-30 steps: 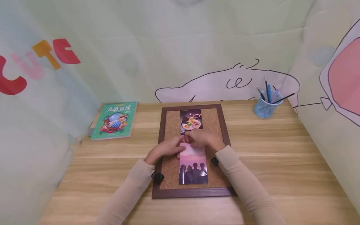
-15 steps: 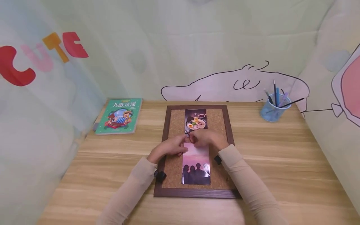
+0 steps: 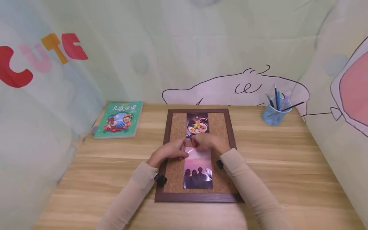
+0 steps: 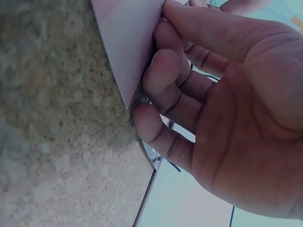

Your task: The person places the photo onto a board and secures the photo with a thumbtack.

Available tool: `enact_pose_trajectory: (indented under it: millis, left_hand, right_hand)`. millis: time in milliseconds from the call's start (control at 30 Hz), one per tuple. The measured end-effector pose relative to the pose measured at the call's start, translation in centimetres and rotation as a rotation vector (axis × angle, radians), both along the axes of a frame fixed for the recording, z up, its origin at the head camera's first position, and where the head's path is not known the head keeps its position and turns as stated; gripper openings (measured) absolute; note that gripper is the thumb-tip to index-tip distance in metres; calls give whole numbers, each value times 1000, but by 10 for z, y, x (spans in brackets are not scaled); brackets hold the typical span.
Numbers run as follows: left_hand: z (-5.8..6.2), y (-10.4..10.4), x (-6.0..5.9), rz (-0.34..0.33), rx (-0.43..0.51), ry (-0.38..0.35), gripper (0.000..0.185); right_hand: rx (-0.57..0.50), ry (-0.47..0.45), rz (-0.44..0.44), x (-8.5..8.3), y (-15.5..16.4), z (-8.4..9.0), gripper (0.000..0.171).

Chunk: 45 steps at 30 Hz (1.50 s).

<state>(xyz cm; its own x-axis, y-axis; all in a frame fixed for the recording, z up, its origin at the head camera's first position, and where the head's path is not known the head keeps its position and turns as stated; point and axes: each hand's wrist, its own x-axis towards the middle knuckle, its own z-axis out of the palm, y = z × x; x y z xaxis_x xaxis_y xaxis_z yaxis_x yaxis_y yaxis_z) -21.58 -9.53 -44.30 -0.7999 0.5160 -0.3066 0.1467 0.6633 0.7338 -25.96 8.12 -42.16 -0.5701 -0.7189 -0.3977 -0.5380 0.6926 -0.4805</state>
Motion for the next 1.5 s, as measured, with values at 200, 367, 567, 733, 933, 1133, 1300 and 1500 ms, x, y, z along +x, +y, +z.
enact_pose_trajectory:
  millis: [200,367,567,733,933,1133,1300,1500]
  left_hand:
    - [1,-2,-1,7,8,-7,37]
    - [4,0,1,-8,-34,52,39]
    - [7,-3,6,14,-206,210,33]
    - [8,-15,8,9,-251,278,25]
    - [11,-31,11,-19,-247,316,9]
    - [16,-43,10,11,-210,273,7]
    - [23,-58,8,47,-181,284,6]
    - [31,-86,11,96,-165,239,8]
  right_hand:
    - [5,18,-21,2,0,0,12]
    - [20,46,-12,3,4,1,14]
    - [2,73,9,7,7,2,12]
    - [15,86,2,11,13,5,10]
    - [-29,143,-26,11,31,11,5]
    - [-48,165,-94,10,51,22,9]
    - [-59,155,-157,10,61,25,10]
    - [-107,212,-135,10,74,25,10]
